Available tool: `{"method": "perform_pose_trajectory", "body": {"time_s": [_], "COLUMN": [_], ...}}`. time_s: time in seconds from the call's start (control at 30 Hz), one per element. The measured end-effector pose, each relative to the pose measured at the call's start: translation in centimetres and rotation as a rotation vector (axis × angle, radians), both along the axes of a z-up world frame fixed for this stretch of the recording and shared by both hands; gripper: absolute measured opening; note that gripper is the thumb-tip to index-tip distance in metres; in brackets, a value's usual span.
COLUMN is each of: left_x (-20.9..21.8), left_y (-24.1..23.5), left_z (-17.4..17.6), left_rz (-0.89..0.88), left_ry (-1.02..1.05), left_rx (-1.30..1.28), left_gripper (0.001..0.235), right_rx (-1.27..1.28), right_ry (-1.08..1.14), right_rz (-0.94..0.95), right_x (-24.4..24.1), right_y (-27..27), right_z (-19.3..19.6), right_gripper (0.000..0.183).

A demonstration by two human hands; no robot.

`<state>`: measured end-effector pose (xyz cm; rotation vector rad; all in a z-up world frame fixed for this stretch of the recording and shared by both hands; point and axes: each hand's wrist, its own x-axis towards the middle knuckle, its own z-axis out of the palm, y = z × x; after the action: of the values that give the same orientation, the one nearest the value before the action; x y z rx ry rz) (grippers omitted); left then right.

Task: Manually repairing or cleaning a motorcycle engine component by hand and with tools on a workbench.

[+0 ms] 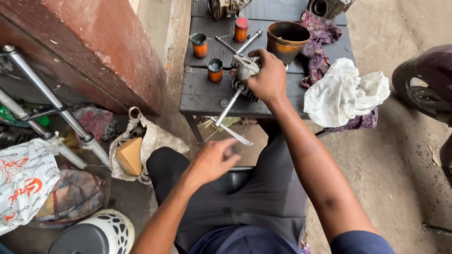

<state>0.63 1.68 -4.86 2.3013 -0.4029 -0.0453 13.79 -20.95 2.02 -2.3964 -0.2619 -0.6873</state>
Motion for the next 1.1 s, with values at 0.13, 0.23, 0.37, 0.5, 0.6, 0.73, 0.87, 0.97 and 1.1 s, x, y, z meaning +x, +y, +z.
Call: {"method": "perform_pose_trajectory", "body": {"time_s": [0.13, 0.23, 0.37, 0.5, 0.6, 0.73, 0.87, 0.97, 1.1], "left_x": [0.4, 0.5, -1.6, 1.2, 0.9, -0.6, 2.2, -0.3, -0.5], "left_y": [0.3, 0.3, -1.0, 0.5, 0.4, -0.2, 0.7, -0.6, -0.4], "left_z": [1.3, -0.3, 5.2, 1.5, 0.0, 2.8, 1.3, -1.9, 1.8], "left_rz": [-0.12, 0.054, -0.245, -0.014, 0.188, -0.149, 0.283, -0.127, -0.393], "left_ry": [0.125, 0.123, -0.082, -0.118, 0.181, 0.058, 0.082, 0.169, -0.271], "left_rx": [-0.51, -0.44, -0.357, -0.527, -0.259, -0.34, -0.57, -0.065, -0.498], "left_gripper": [0.035, 0.029, 0.023, 0.029, 0.051, 0.03, 0.046, 0.043, 0.04], "right_rx": [-0.009, -0.011, -0.008, -0.004, 0.013, 0.043, -0.005, 0.016, 0.015], "right_ry": [0.02, 0.0, 0.001, 0.022, 0.019, 0.021, -0.096, -0.076, -0.009], "right_rz": [-0.008, -0.011, -0.003, 0.004, 0.008, 0.023, 0.078, 0.093, 0.092], "right_x": [-0.7, -0.6, 0.0, -0.6, -0.4, -0.2, -0.5, -0.4, -0.7], "right_y": [-0.1, -0.1, -0.2, -0.2, -0.1, -0.3, -0.7, -0.7, -0.6], "right_z": [-0.8, -0.4, -0.5, -0.5, 0.1, -0.7, -1.0, -1.2, -1.0], "right_gripper": [0.064, 0.064, 0.065, 0.066, 0.066, 0.064, 0.057, 0.055, 0.054]}}
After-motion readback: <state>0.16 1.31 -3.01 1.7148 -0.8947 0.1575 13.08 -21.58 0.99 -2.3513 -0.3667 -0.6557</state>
